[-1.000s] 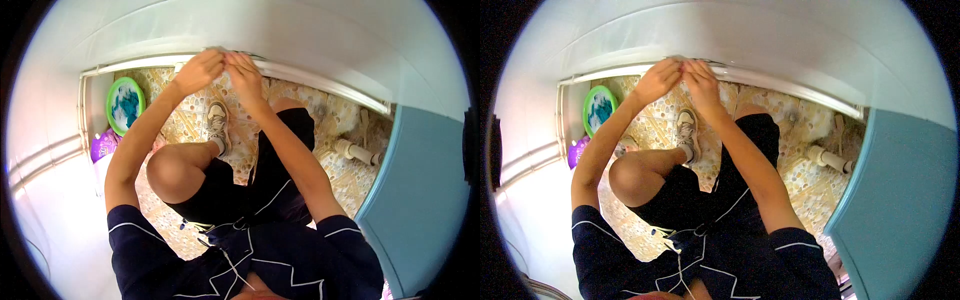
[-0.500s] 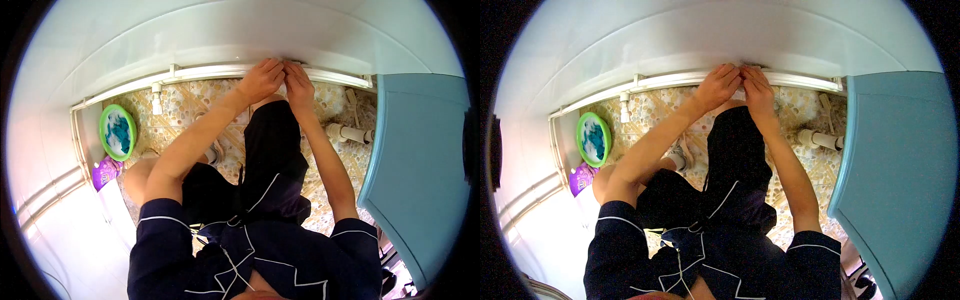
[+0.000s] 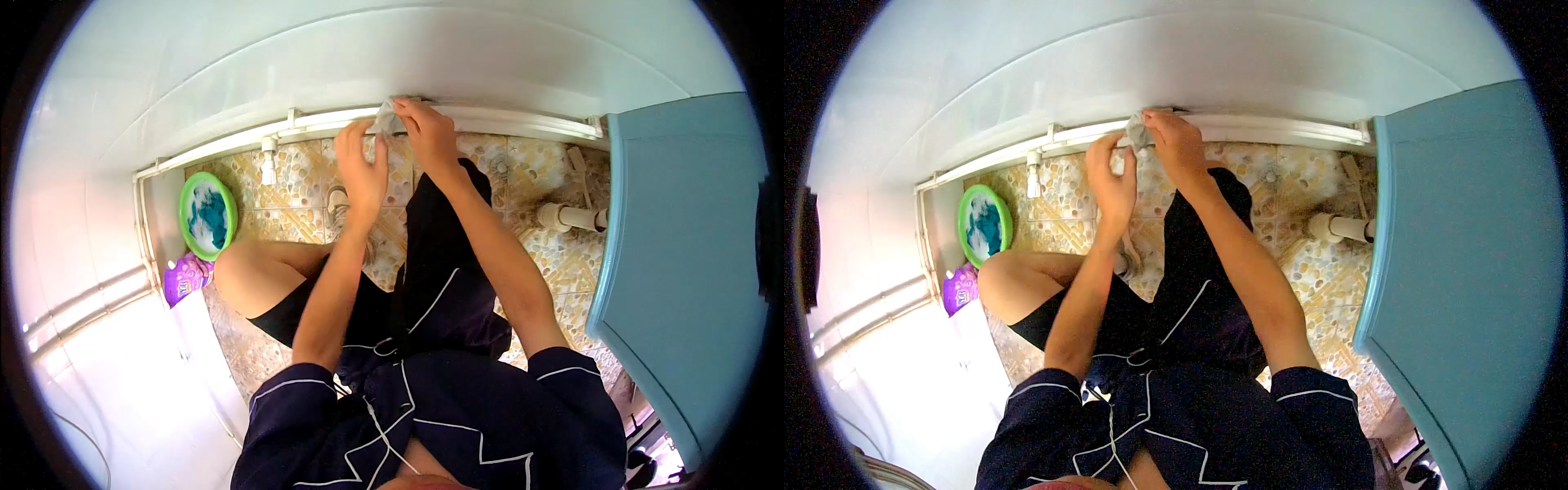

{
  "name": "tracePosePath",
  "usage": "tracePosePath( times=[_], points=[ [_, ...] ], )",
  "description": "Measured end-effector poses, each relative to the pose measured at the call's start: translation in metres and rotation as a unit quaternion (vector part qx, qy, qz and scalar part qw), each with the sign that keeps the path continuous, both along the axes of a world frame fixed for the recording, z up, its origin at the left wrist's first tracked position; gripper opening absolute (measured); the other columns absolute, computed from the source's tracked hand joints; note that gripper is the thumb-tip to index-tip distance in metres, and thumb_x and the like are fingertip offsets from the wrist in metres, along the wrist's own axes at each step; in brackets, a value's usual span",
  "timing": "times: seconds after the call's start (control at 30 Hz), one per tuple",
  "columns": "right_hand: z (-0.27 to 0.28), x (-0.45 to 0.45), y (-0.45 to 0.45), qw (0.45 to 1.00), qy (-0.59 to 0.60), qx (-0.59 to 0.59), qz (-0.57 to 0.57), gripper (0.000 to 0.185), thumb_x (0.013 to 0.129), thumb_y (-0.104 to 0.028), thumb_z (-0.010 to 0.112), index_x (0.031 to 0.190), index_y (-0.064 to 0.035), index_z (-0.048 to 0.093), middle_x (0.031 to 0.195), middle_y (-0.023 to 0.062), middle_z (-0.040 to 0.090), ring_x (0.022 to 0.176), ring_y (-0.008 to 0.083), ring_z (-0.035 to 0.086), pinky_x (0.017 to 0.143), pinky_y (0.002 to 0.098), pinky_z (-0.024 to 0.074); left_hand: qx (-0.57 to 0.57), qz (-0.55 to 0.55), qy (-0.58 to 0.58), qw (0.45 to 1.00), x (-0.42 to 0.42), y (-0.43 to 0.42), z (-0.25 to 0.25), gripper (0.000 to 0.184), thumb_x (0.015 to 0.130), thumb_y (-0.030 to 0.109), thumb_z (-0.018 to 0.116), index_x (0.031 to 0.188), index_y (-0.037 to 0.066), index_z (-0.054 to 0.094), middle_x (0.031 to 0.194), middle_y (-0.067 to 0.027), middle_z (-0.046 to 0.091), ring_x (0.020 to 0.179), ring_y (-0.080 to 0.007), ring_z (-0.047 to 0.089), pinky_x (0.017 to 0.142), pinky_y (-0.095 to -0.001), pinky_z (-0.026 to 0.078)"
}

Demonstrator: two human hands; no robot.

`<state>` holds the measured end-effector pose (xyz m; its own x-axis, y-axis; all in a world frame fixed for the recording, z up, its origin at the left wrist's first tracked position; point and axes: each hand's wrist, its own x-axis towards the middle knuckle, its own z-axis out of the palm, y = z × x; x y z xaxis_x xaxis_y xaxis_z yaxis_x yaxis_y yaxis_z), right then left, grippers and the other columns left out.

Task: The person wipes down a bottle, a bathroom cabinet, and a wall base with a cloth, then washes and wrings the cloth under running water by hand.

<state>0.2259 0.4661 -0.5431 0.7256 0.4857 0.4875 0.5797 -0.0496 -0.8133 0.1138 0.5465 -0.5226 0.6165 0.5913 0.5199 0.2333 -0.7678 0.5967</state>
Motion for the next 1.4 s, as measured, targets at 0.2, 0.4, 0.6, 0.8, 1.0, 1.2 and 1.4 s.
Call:
tracePosePath(
  times=[0.2, 0.4, 0.6, 0.8, 1.0, 1.2, 1.4],
  points=[
    [0.03, -0.008, -0.044, 0.991, 0.056, 0.008, -0.119, 0.017, 0.087, 0.002, 0.066, 0.104, -0.002, 0.066, 0.099, 0.0131, 0.071, 0.084, 0.0307, 0.069, 0.077, 0.0347, 0.0549, -0.471, -0.113, 0.033, 0.874, 0.003, -0.022, -0.038, 0.042, 0.104, 0.032, 0.054, 0.119, -0.006, 0.062, 0.098, -0.0108, 0.071, 0.084, -0.0158, 0.067, 0.075, -0.0293, 0.054],
    [0.001, 0.005, -0.057, 0.988, -0.057, -0.102, -0.097, 0.027, 0.085, 0.002, 0.061, 0.112, -0.0019, 0.063, 0.118, 0.0145, 0.059, 0.111, 0.037, 0.056, 0.093, 0.0455, 0.0485, -0.666, -0.106, -0.061, 0.736, 0.056, -0.045, -0.026, 0.043, 0.101, 0.036, 0.058, 0.107, -0.006, 0.066, 0.088, -0.0096, 0.07, 0.083, -0.015, 0.067, 0.074, -0.0275, 0.055],
    [-0.006, -0.017, 0.014, 0.991, -0.1, -0.073, -0.041, 0.031, 0.08, 0.005, 0.062, 0.11, -0.0018, 0.065, 0.115, 0.0109, 0.062, 0.108, 0.0343, 0.058, 0.091, 0.0415, 0.0489, -0.633, -0.001, -0.136, 0.762, 0.031, -0.002, -0.036, 0.04, 0.1, 0.038, 0.061, 0.087, 0.0, 0.063, 0.074, -0.0031, 0.06, 0.07, -0.011, 0.058, 0.063, -0.025, 0.05],
    [0.022, -0.058, 0.081, 0.996, 0.057, -0.035, 0.055, 0.029, 0.083, 0.001, 0.064, 0.112, 0.0001, 0.066, 0.113, 0.0149, 0.067, 0.099, 0.0321, 0.065, 0.087, 0.041, 0.0523, -0.599, 0.136, -0.309, 0.726, 0.004, 0.045, -0.003, 0.03, 0.099, 0.031, 0.064, 0.092, 0.002, 0.059, 0.082, -0.003, 0.06, 0.071, -0.0101, 0.055, 0.06, -0.025, 0.047],
    [0.091, -0.057, 0.062, 0.973, 0.23, -0.025, 0.028, 0.031, 0.089, 0.0, 0.065, 0.12, 0.0005, 0.065, 0.11, 0.0127, 0.07, 0.093, 0.0195, 0.067, 0.078, 0.0311, 0.0543, -0.598, 0.066, -0.209, 0.771, -0.008, 0.046, 0.078, 0.041, 0.091, 0.032, 0.074, 0.111, 0.0, 0.057, 0.098, -0.006, 0.061, 0.084, -0.0103, 0.055, 0.073, -0.0245, 0.045],
    [0.205, -0.091, 0.011, 0.949, 0.316, 0.003, 0.023, 0.026, 0.093, -0.005, 0.064, 0.119, 0.0007, 0.063, 0.105, 0.0096, 0.069, 0.091, 0.017, 0.066, 0.079, 0.031, 0.053, -0.397, -0.065, -0.028, 0.915, -0.075, 0.037, 0.195, 0.038, 0.085, 0.024, 0.078, 0.111, 0.001, 0.061, 0.092, -0.0034, 0.066, 0.082, -0.0154, 0.06, 0.075, -0.0272, 0.049],
    [0.353, -0.153, -0.064, 0.936, 0.321, -0.144, 0.024, 0.025, 0.093, -0.017, 0.069, 0.11, 0.0001, 0.061, 0.097, 0.0105, 0.068, 0.086, 0.0179, 0.065, 0.076, 0.0319, 0.0513, -0.491, -0.081, 0.053, 0.866, -0.151, -0.012, 0.312, 0.022, 0.085, 0.017, 0.074, 0.095, -0.001, 0.065, 0.079, -0.0022, 0.063, 0.071, -0.0112, 0.057, 0.066, -0.0265, 0.047]
  ],
)
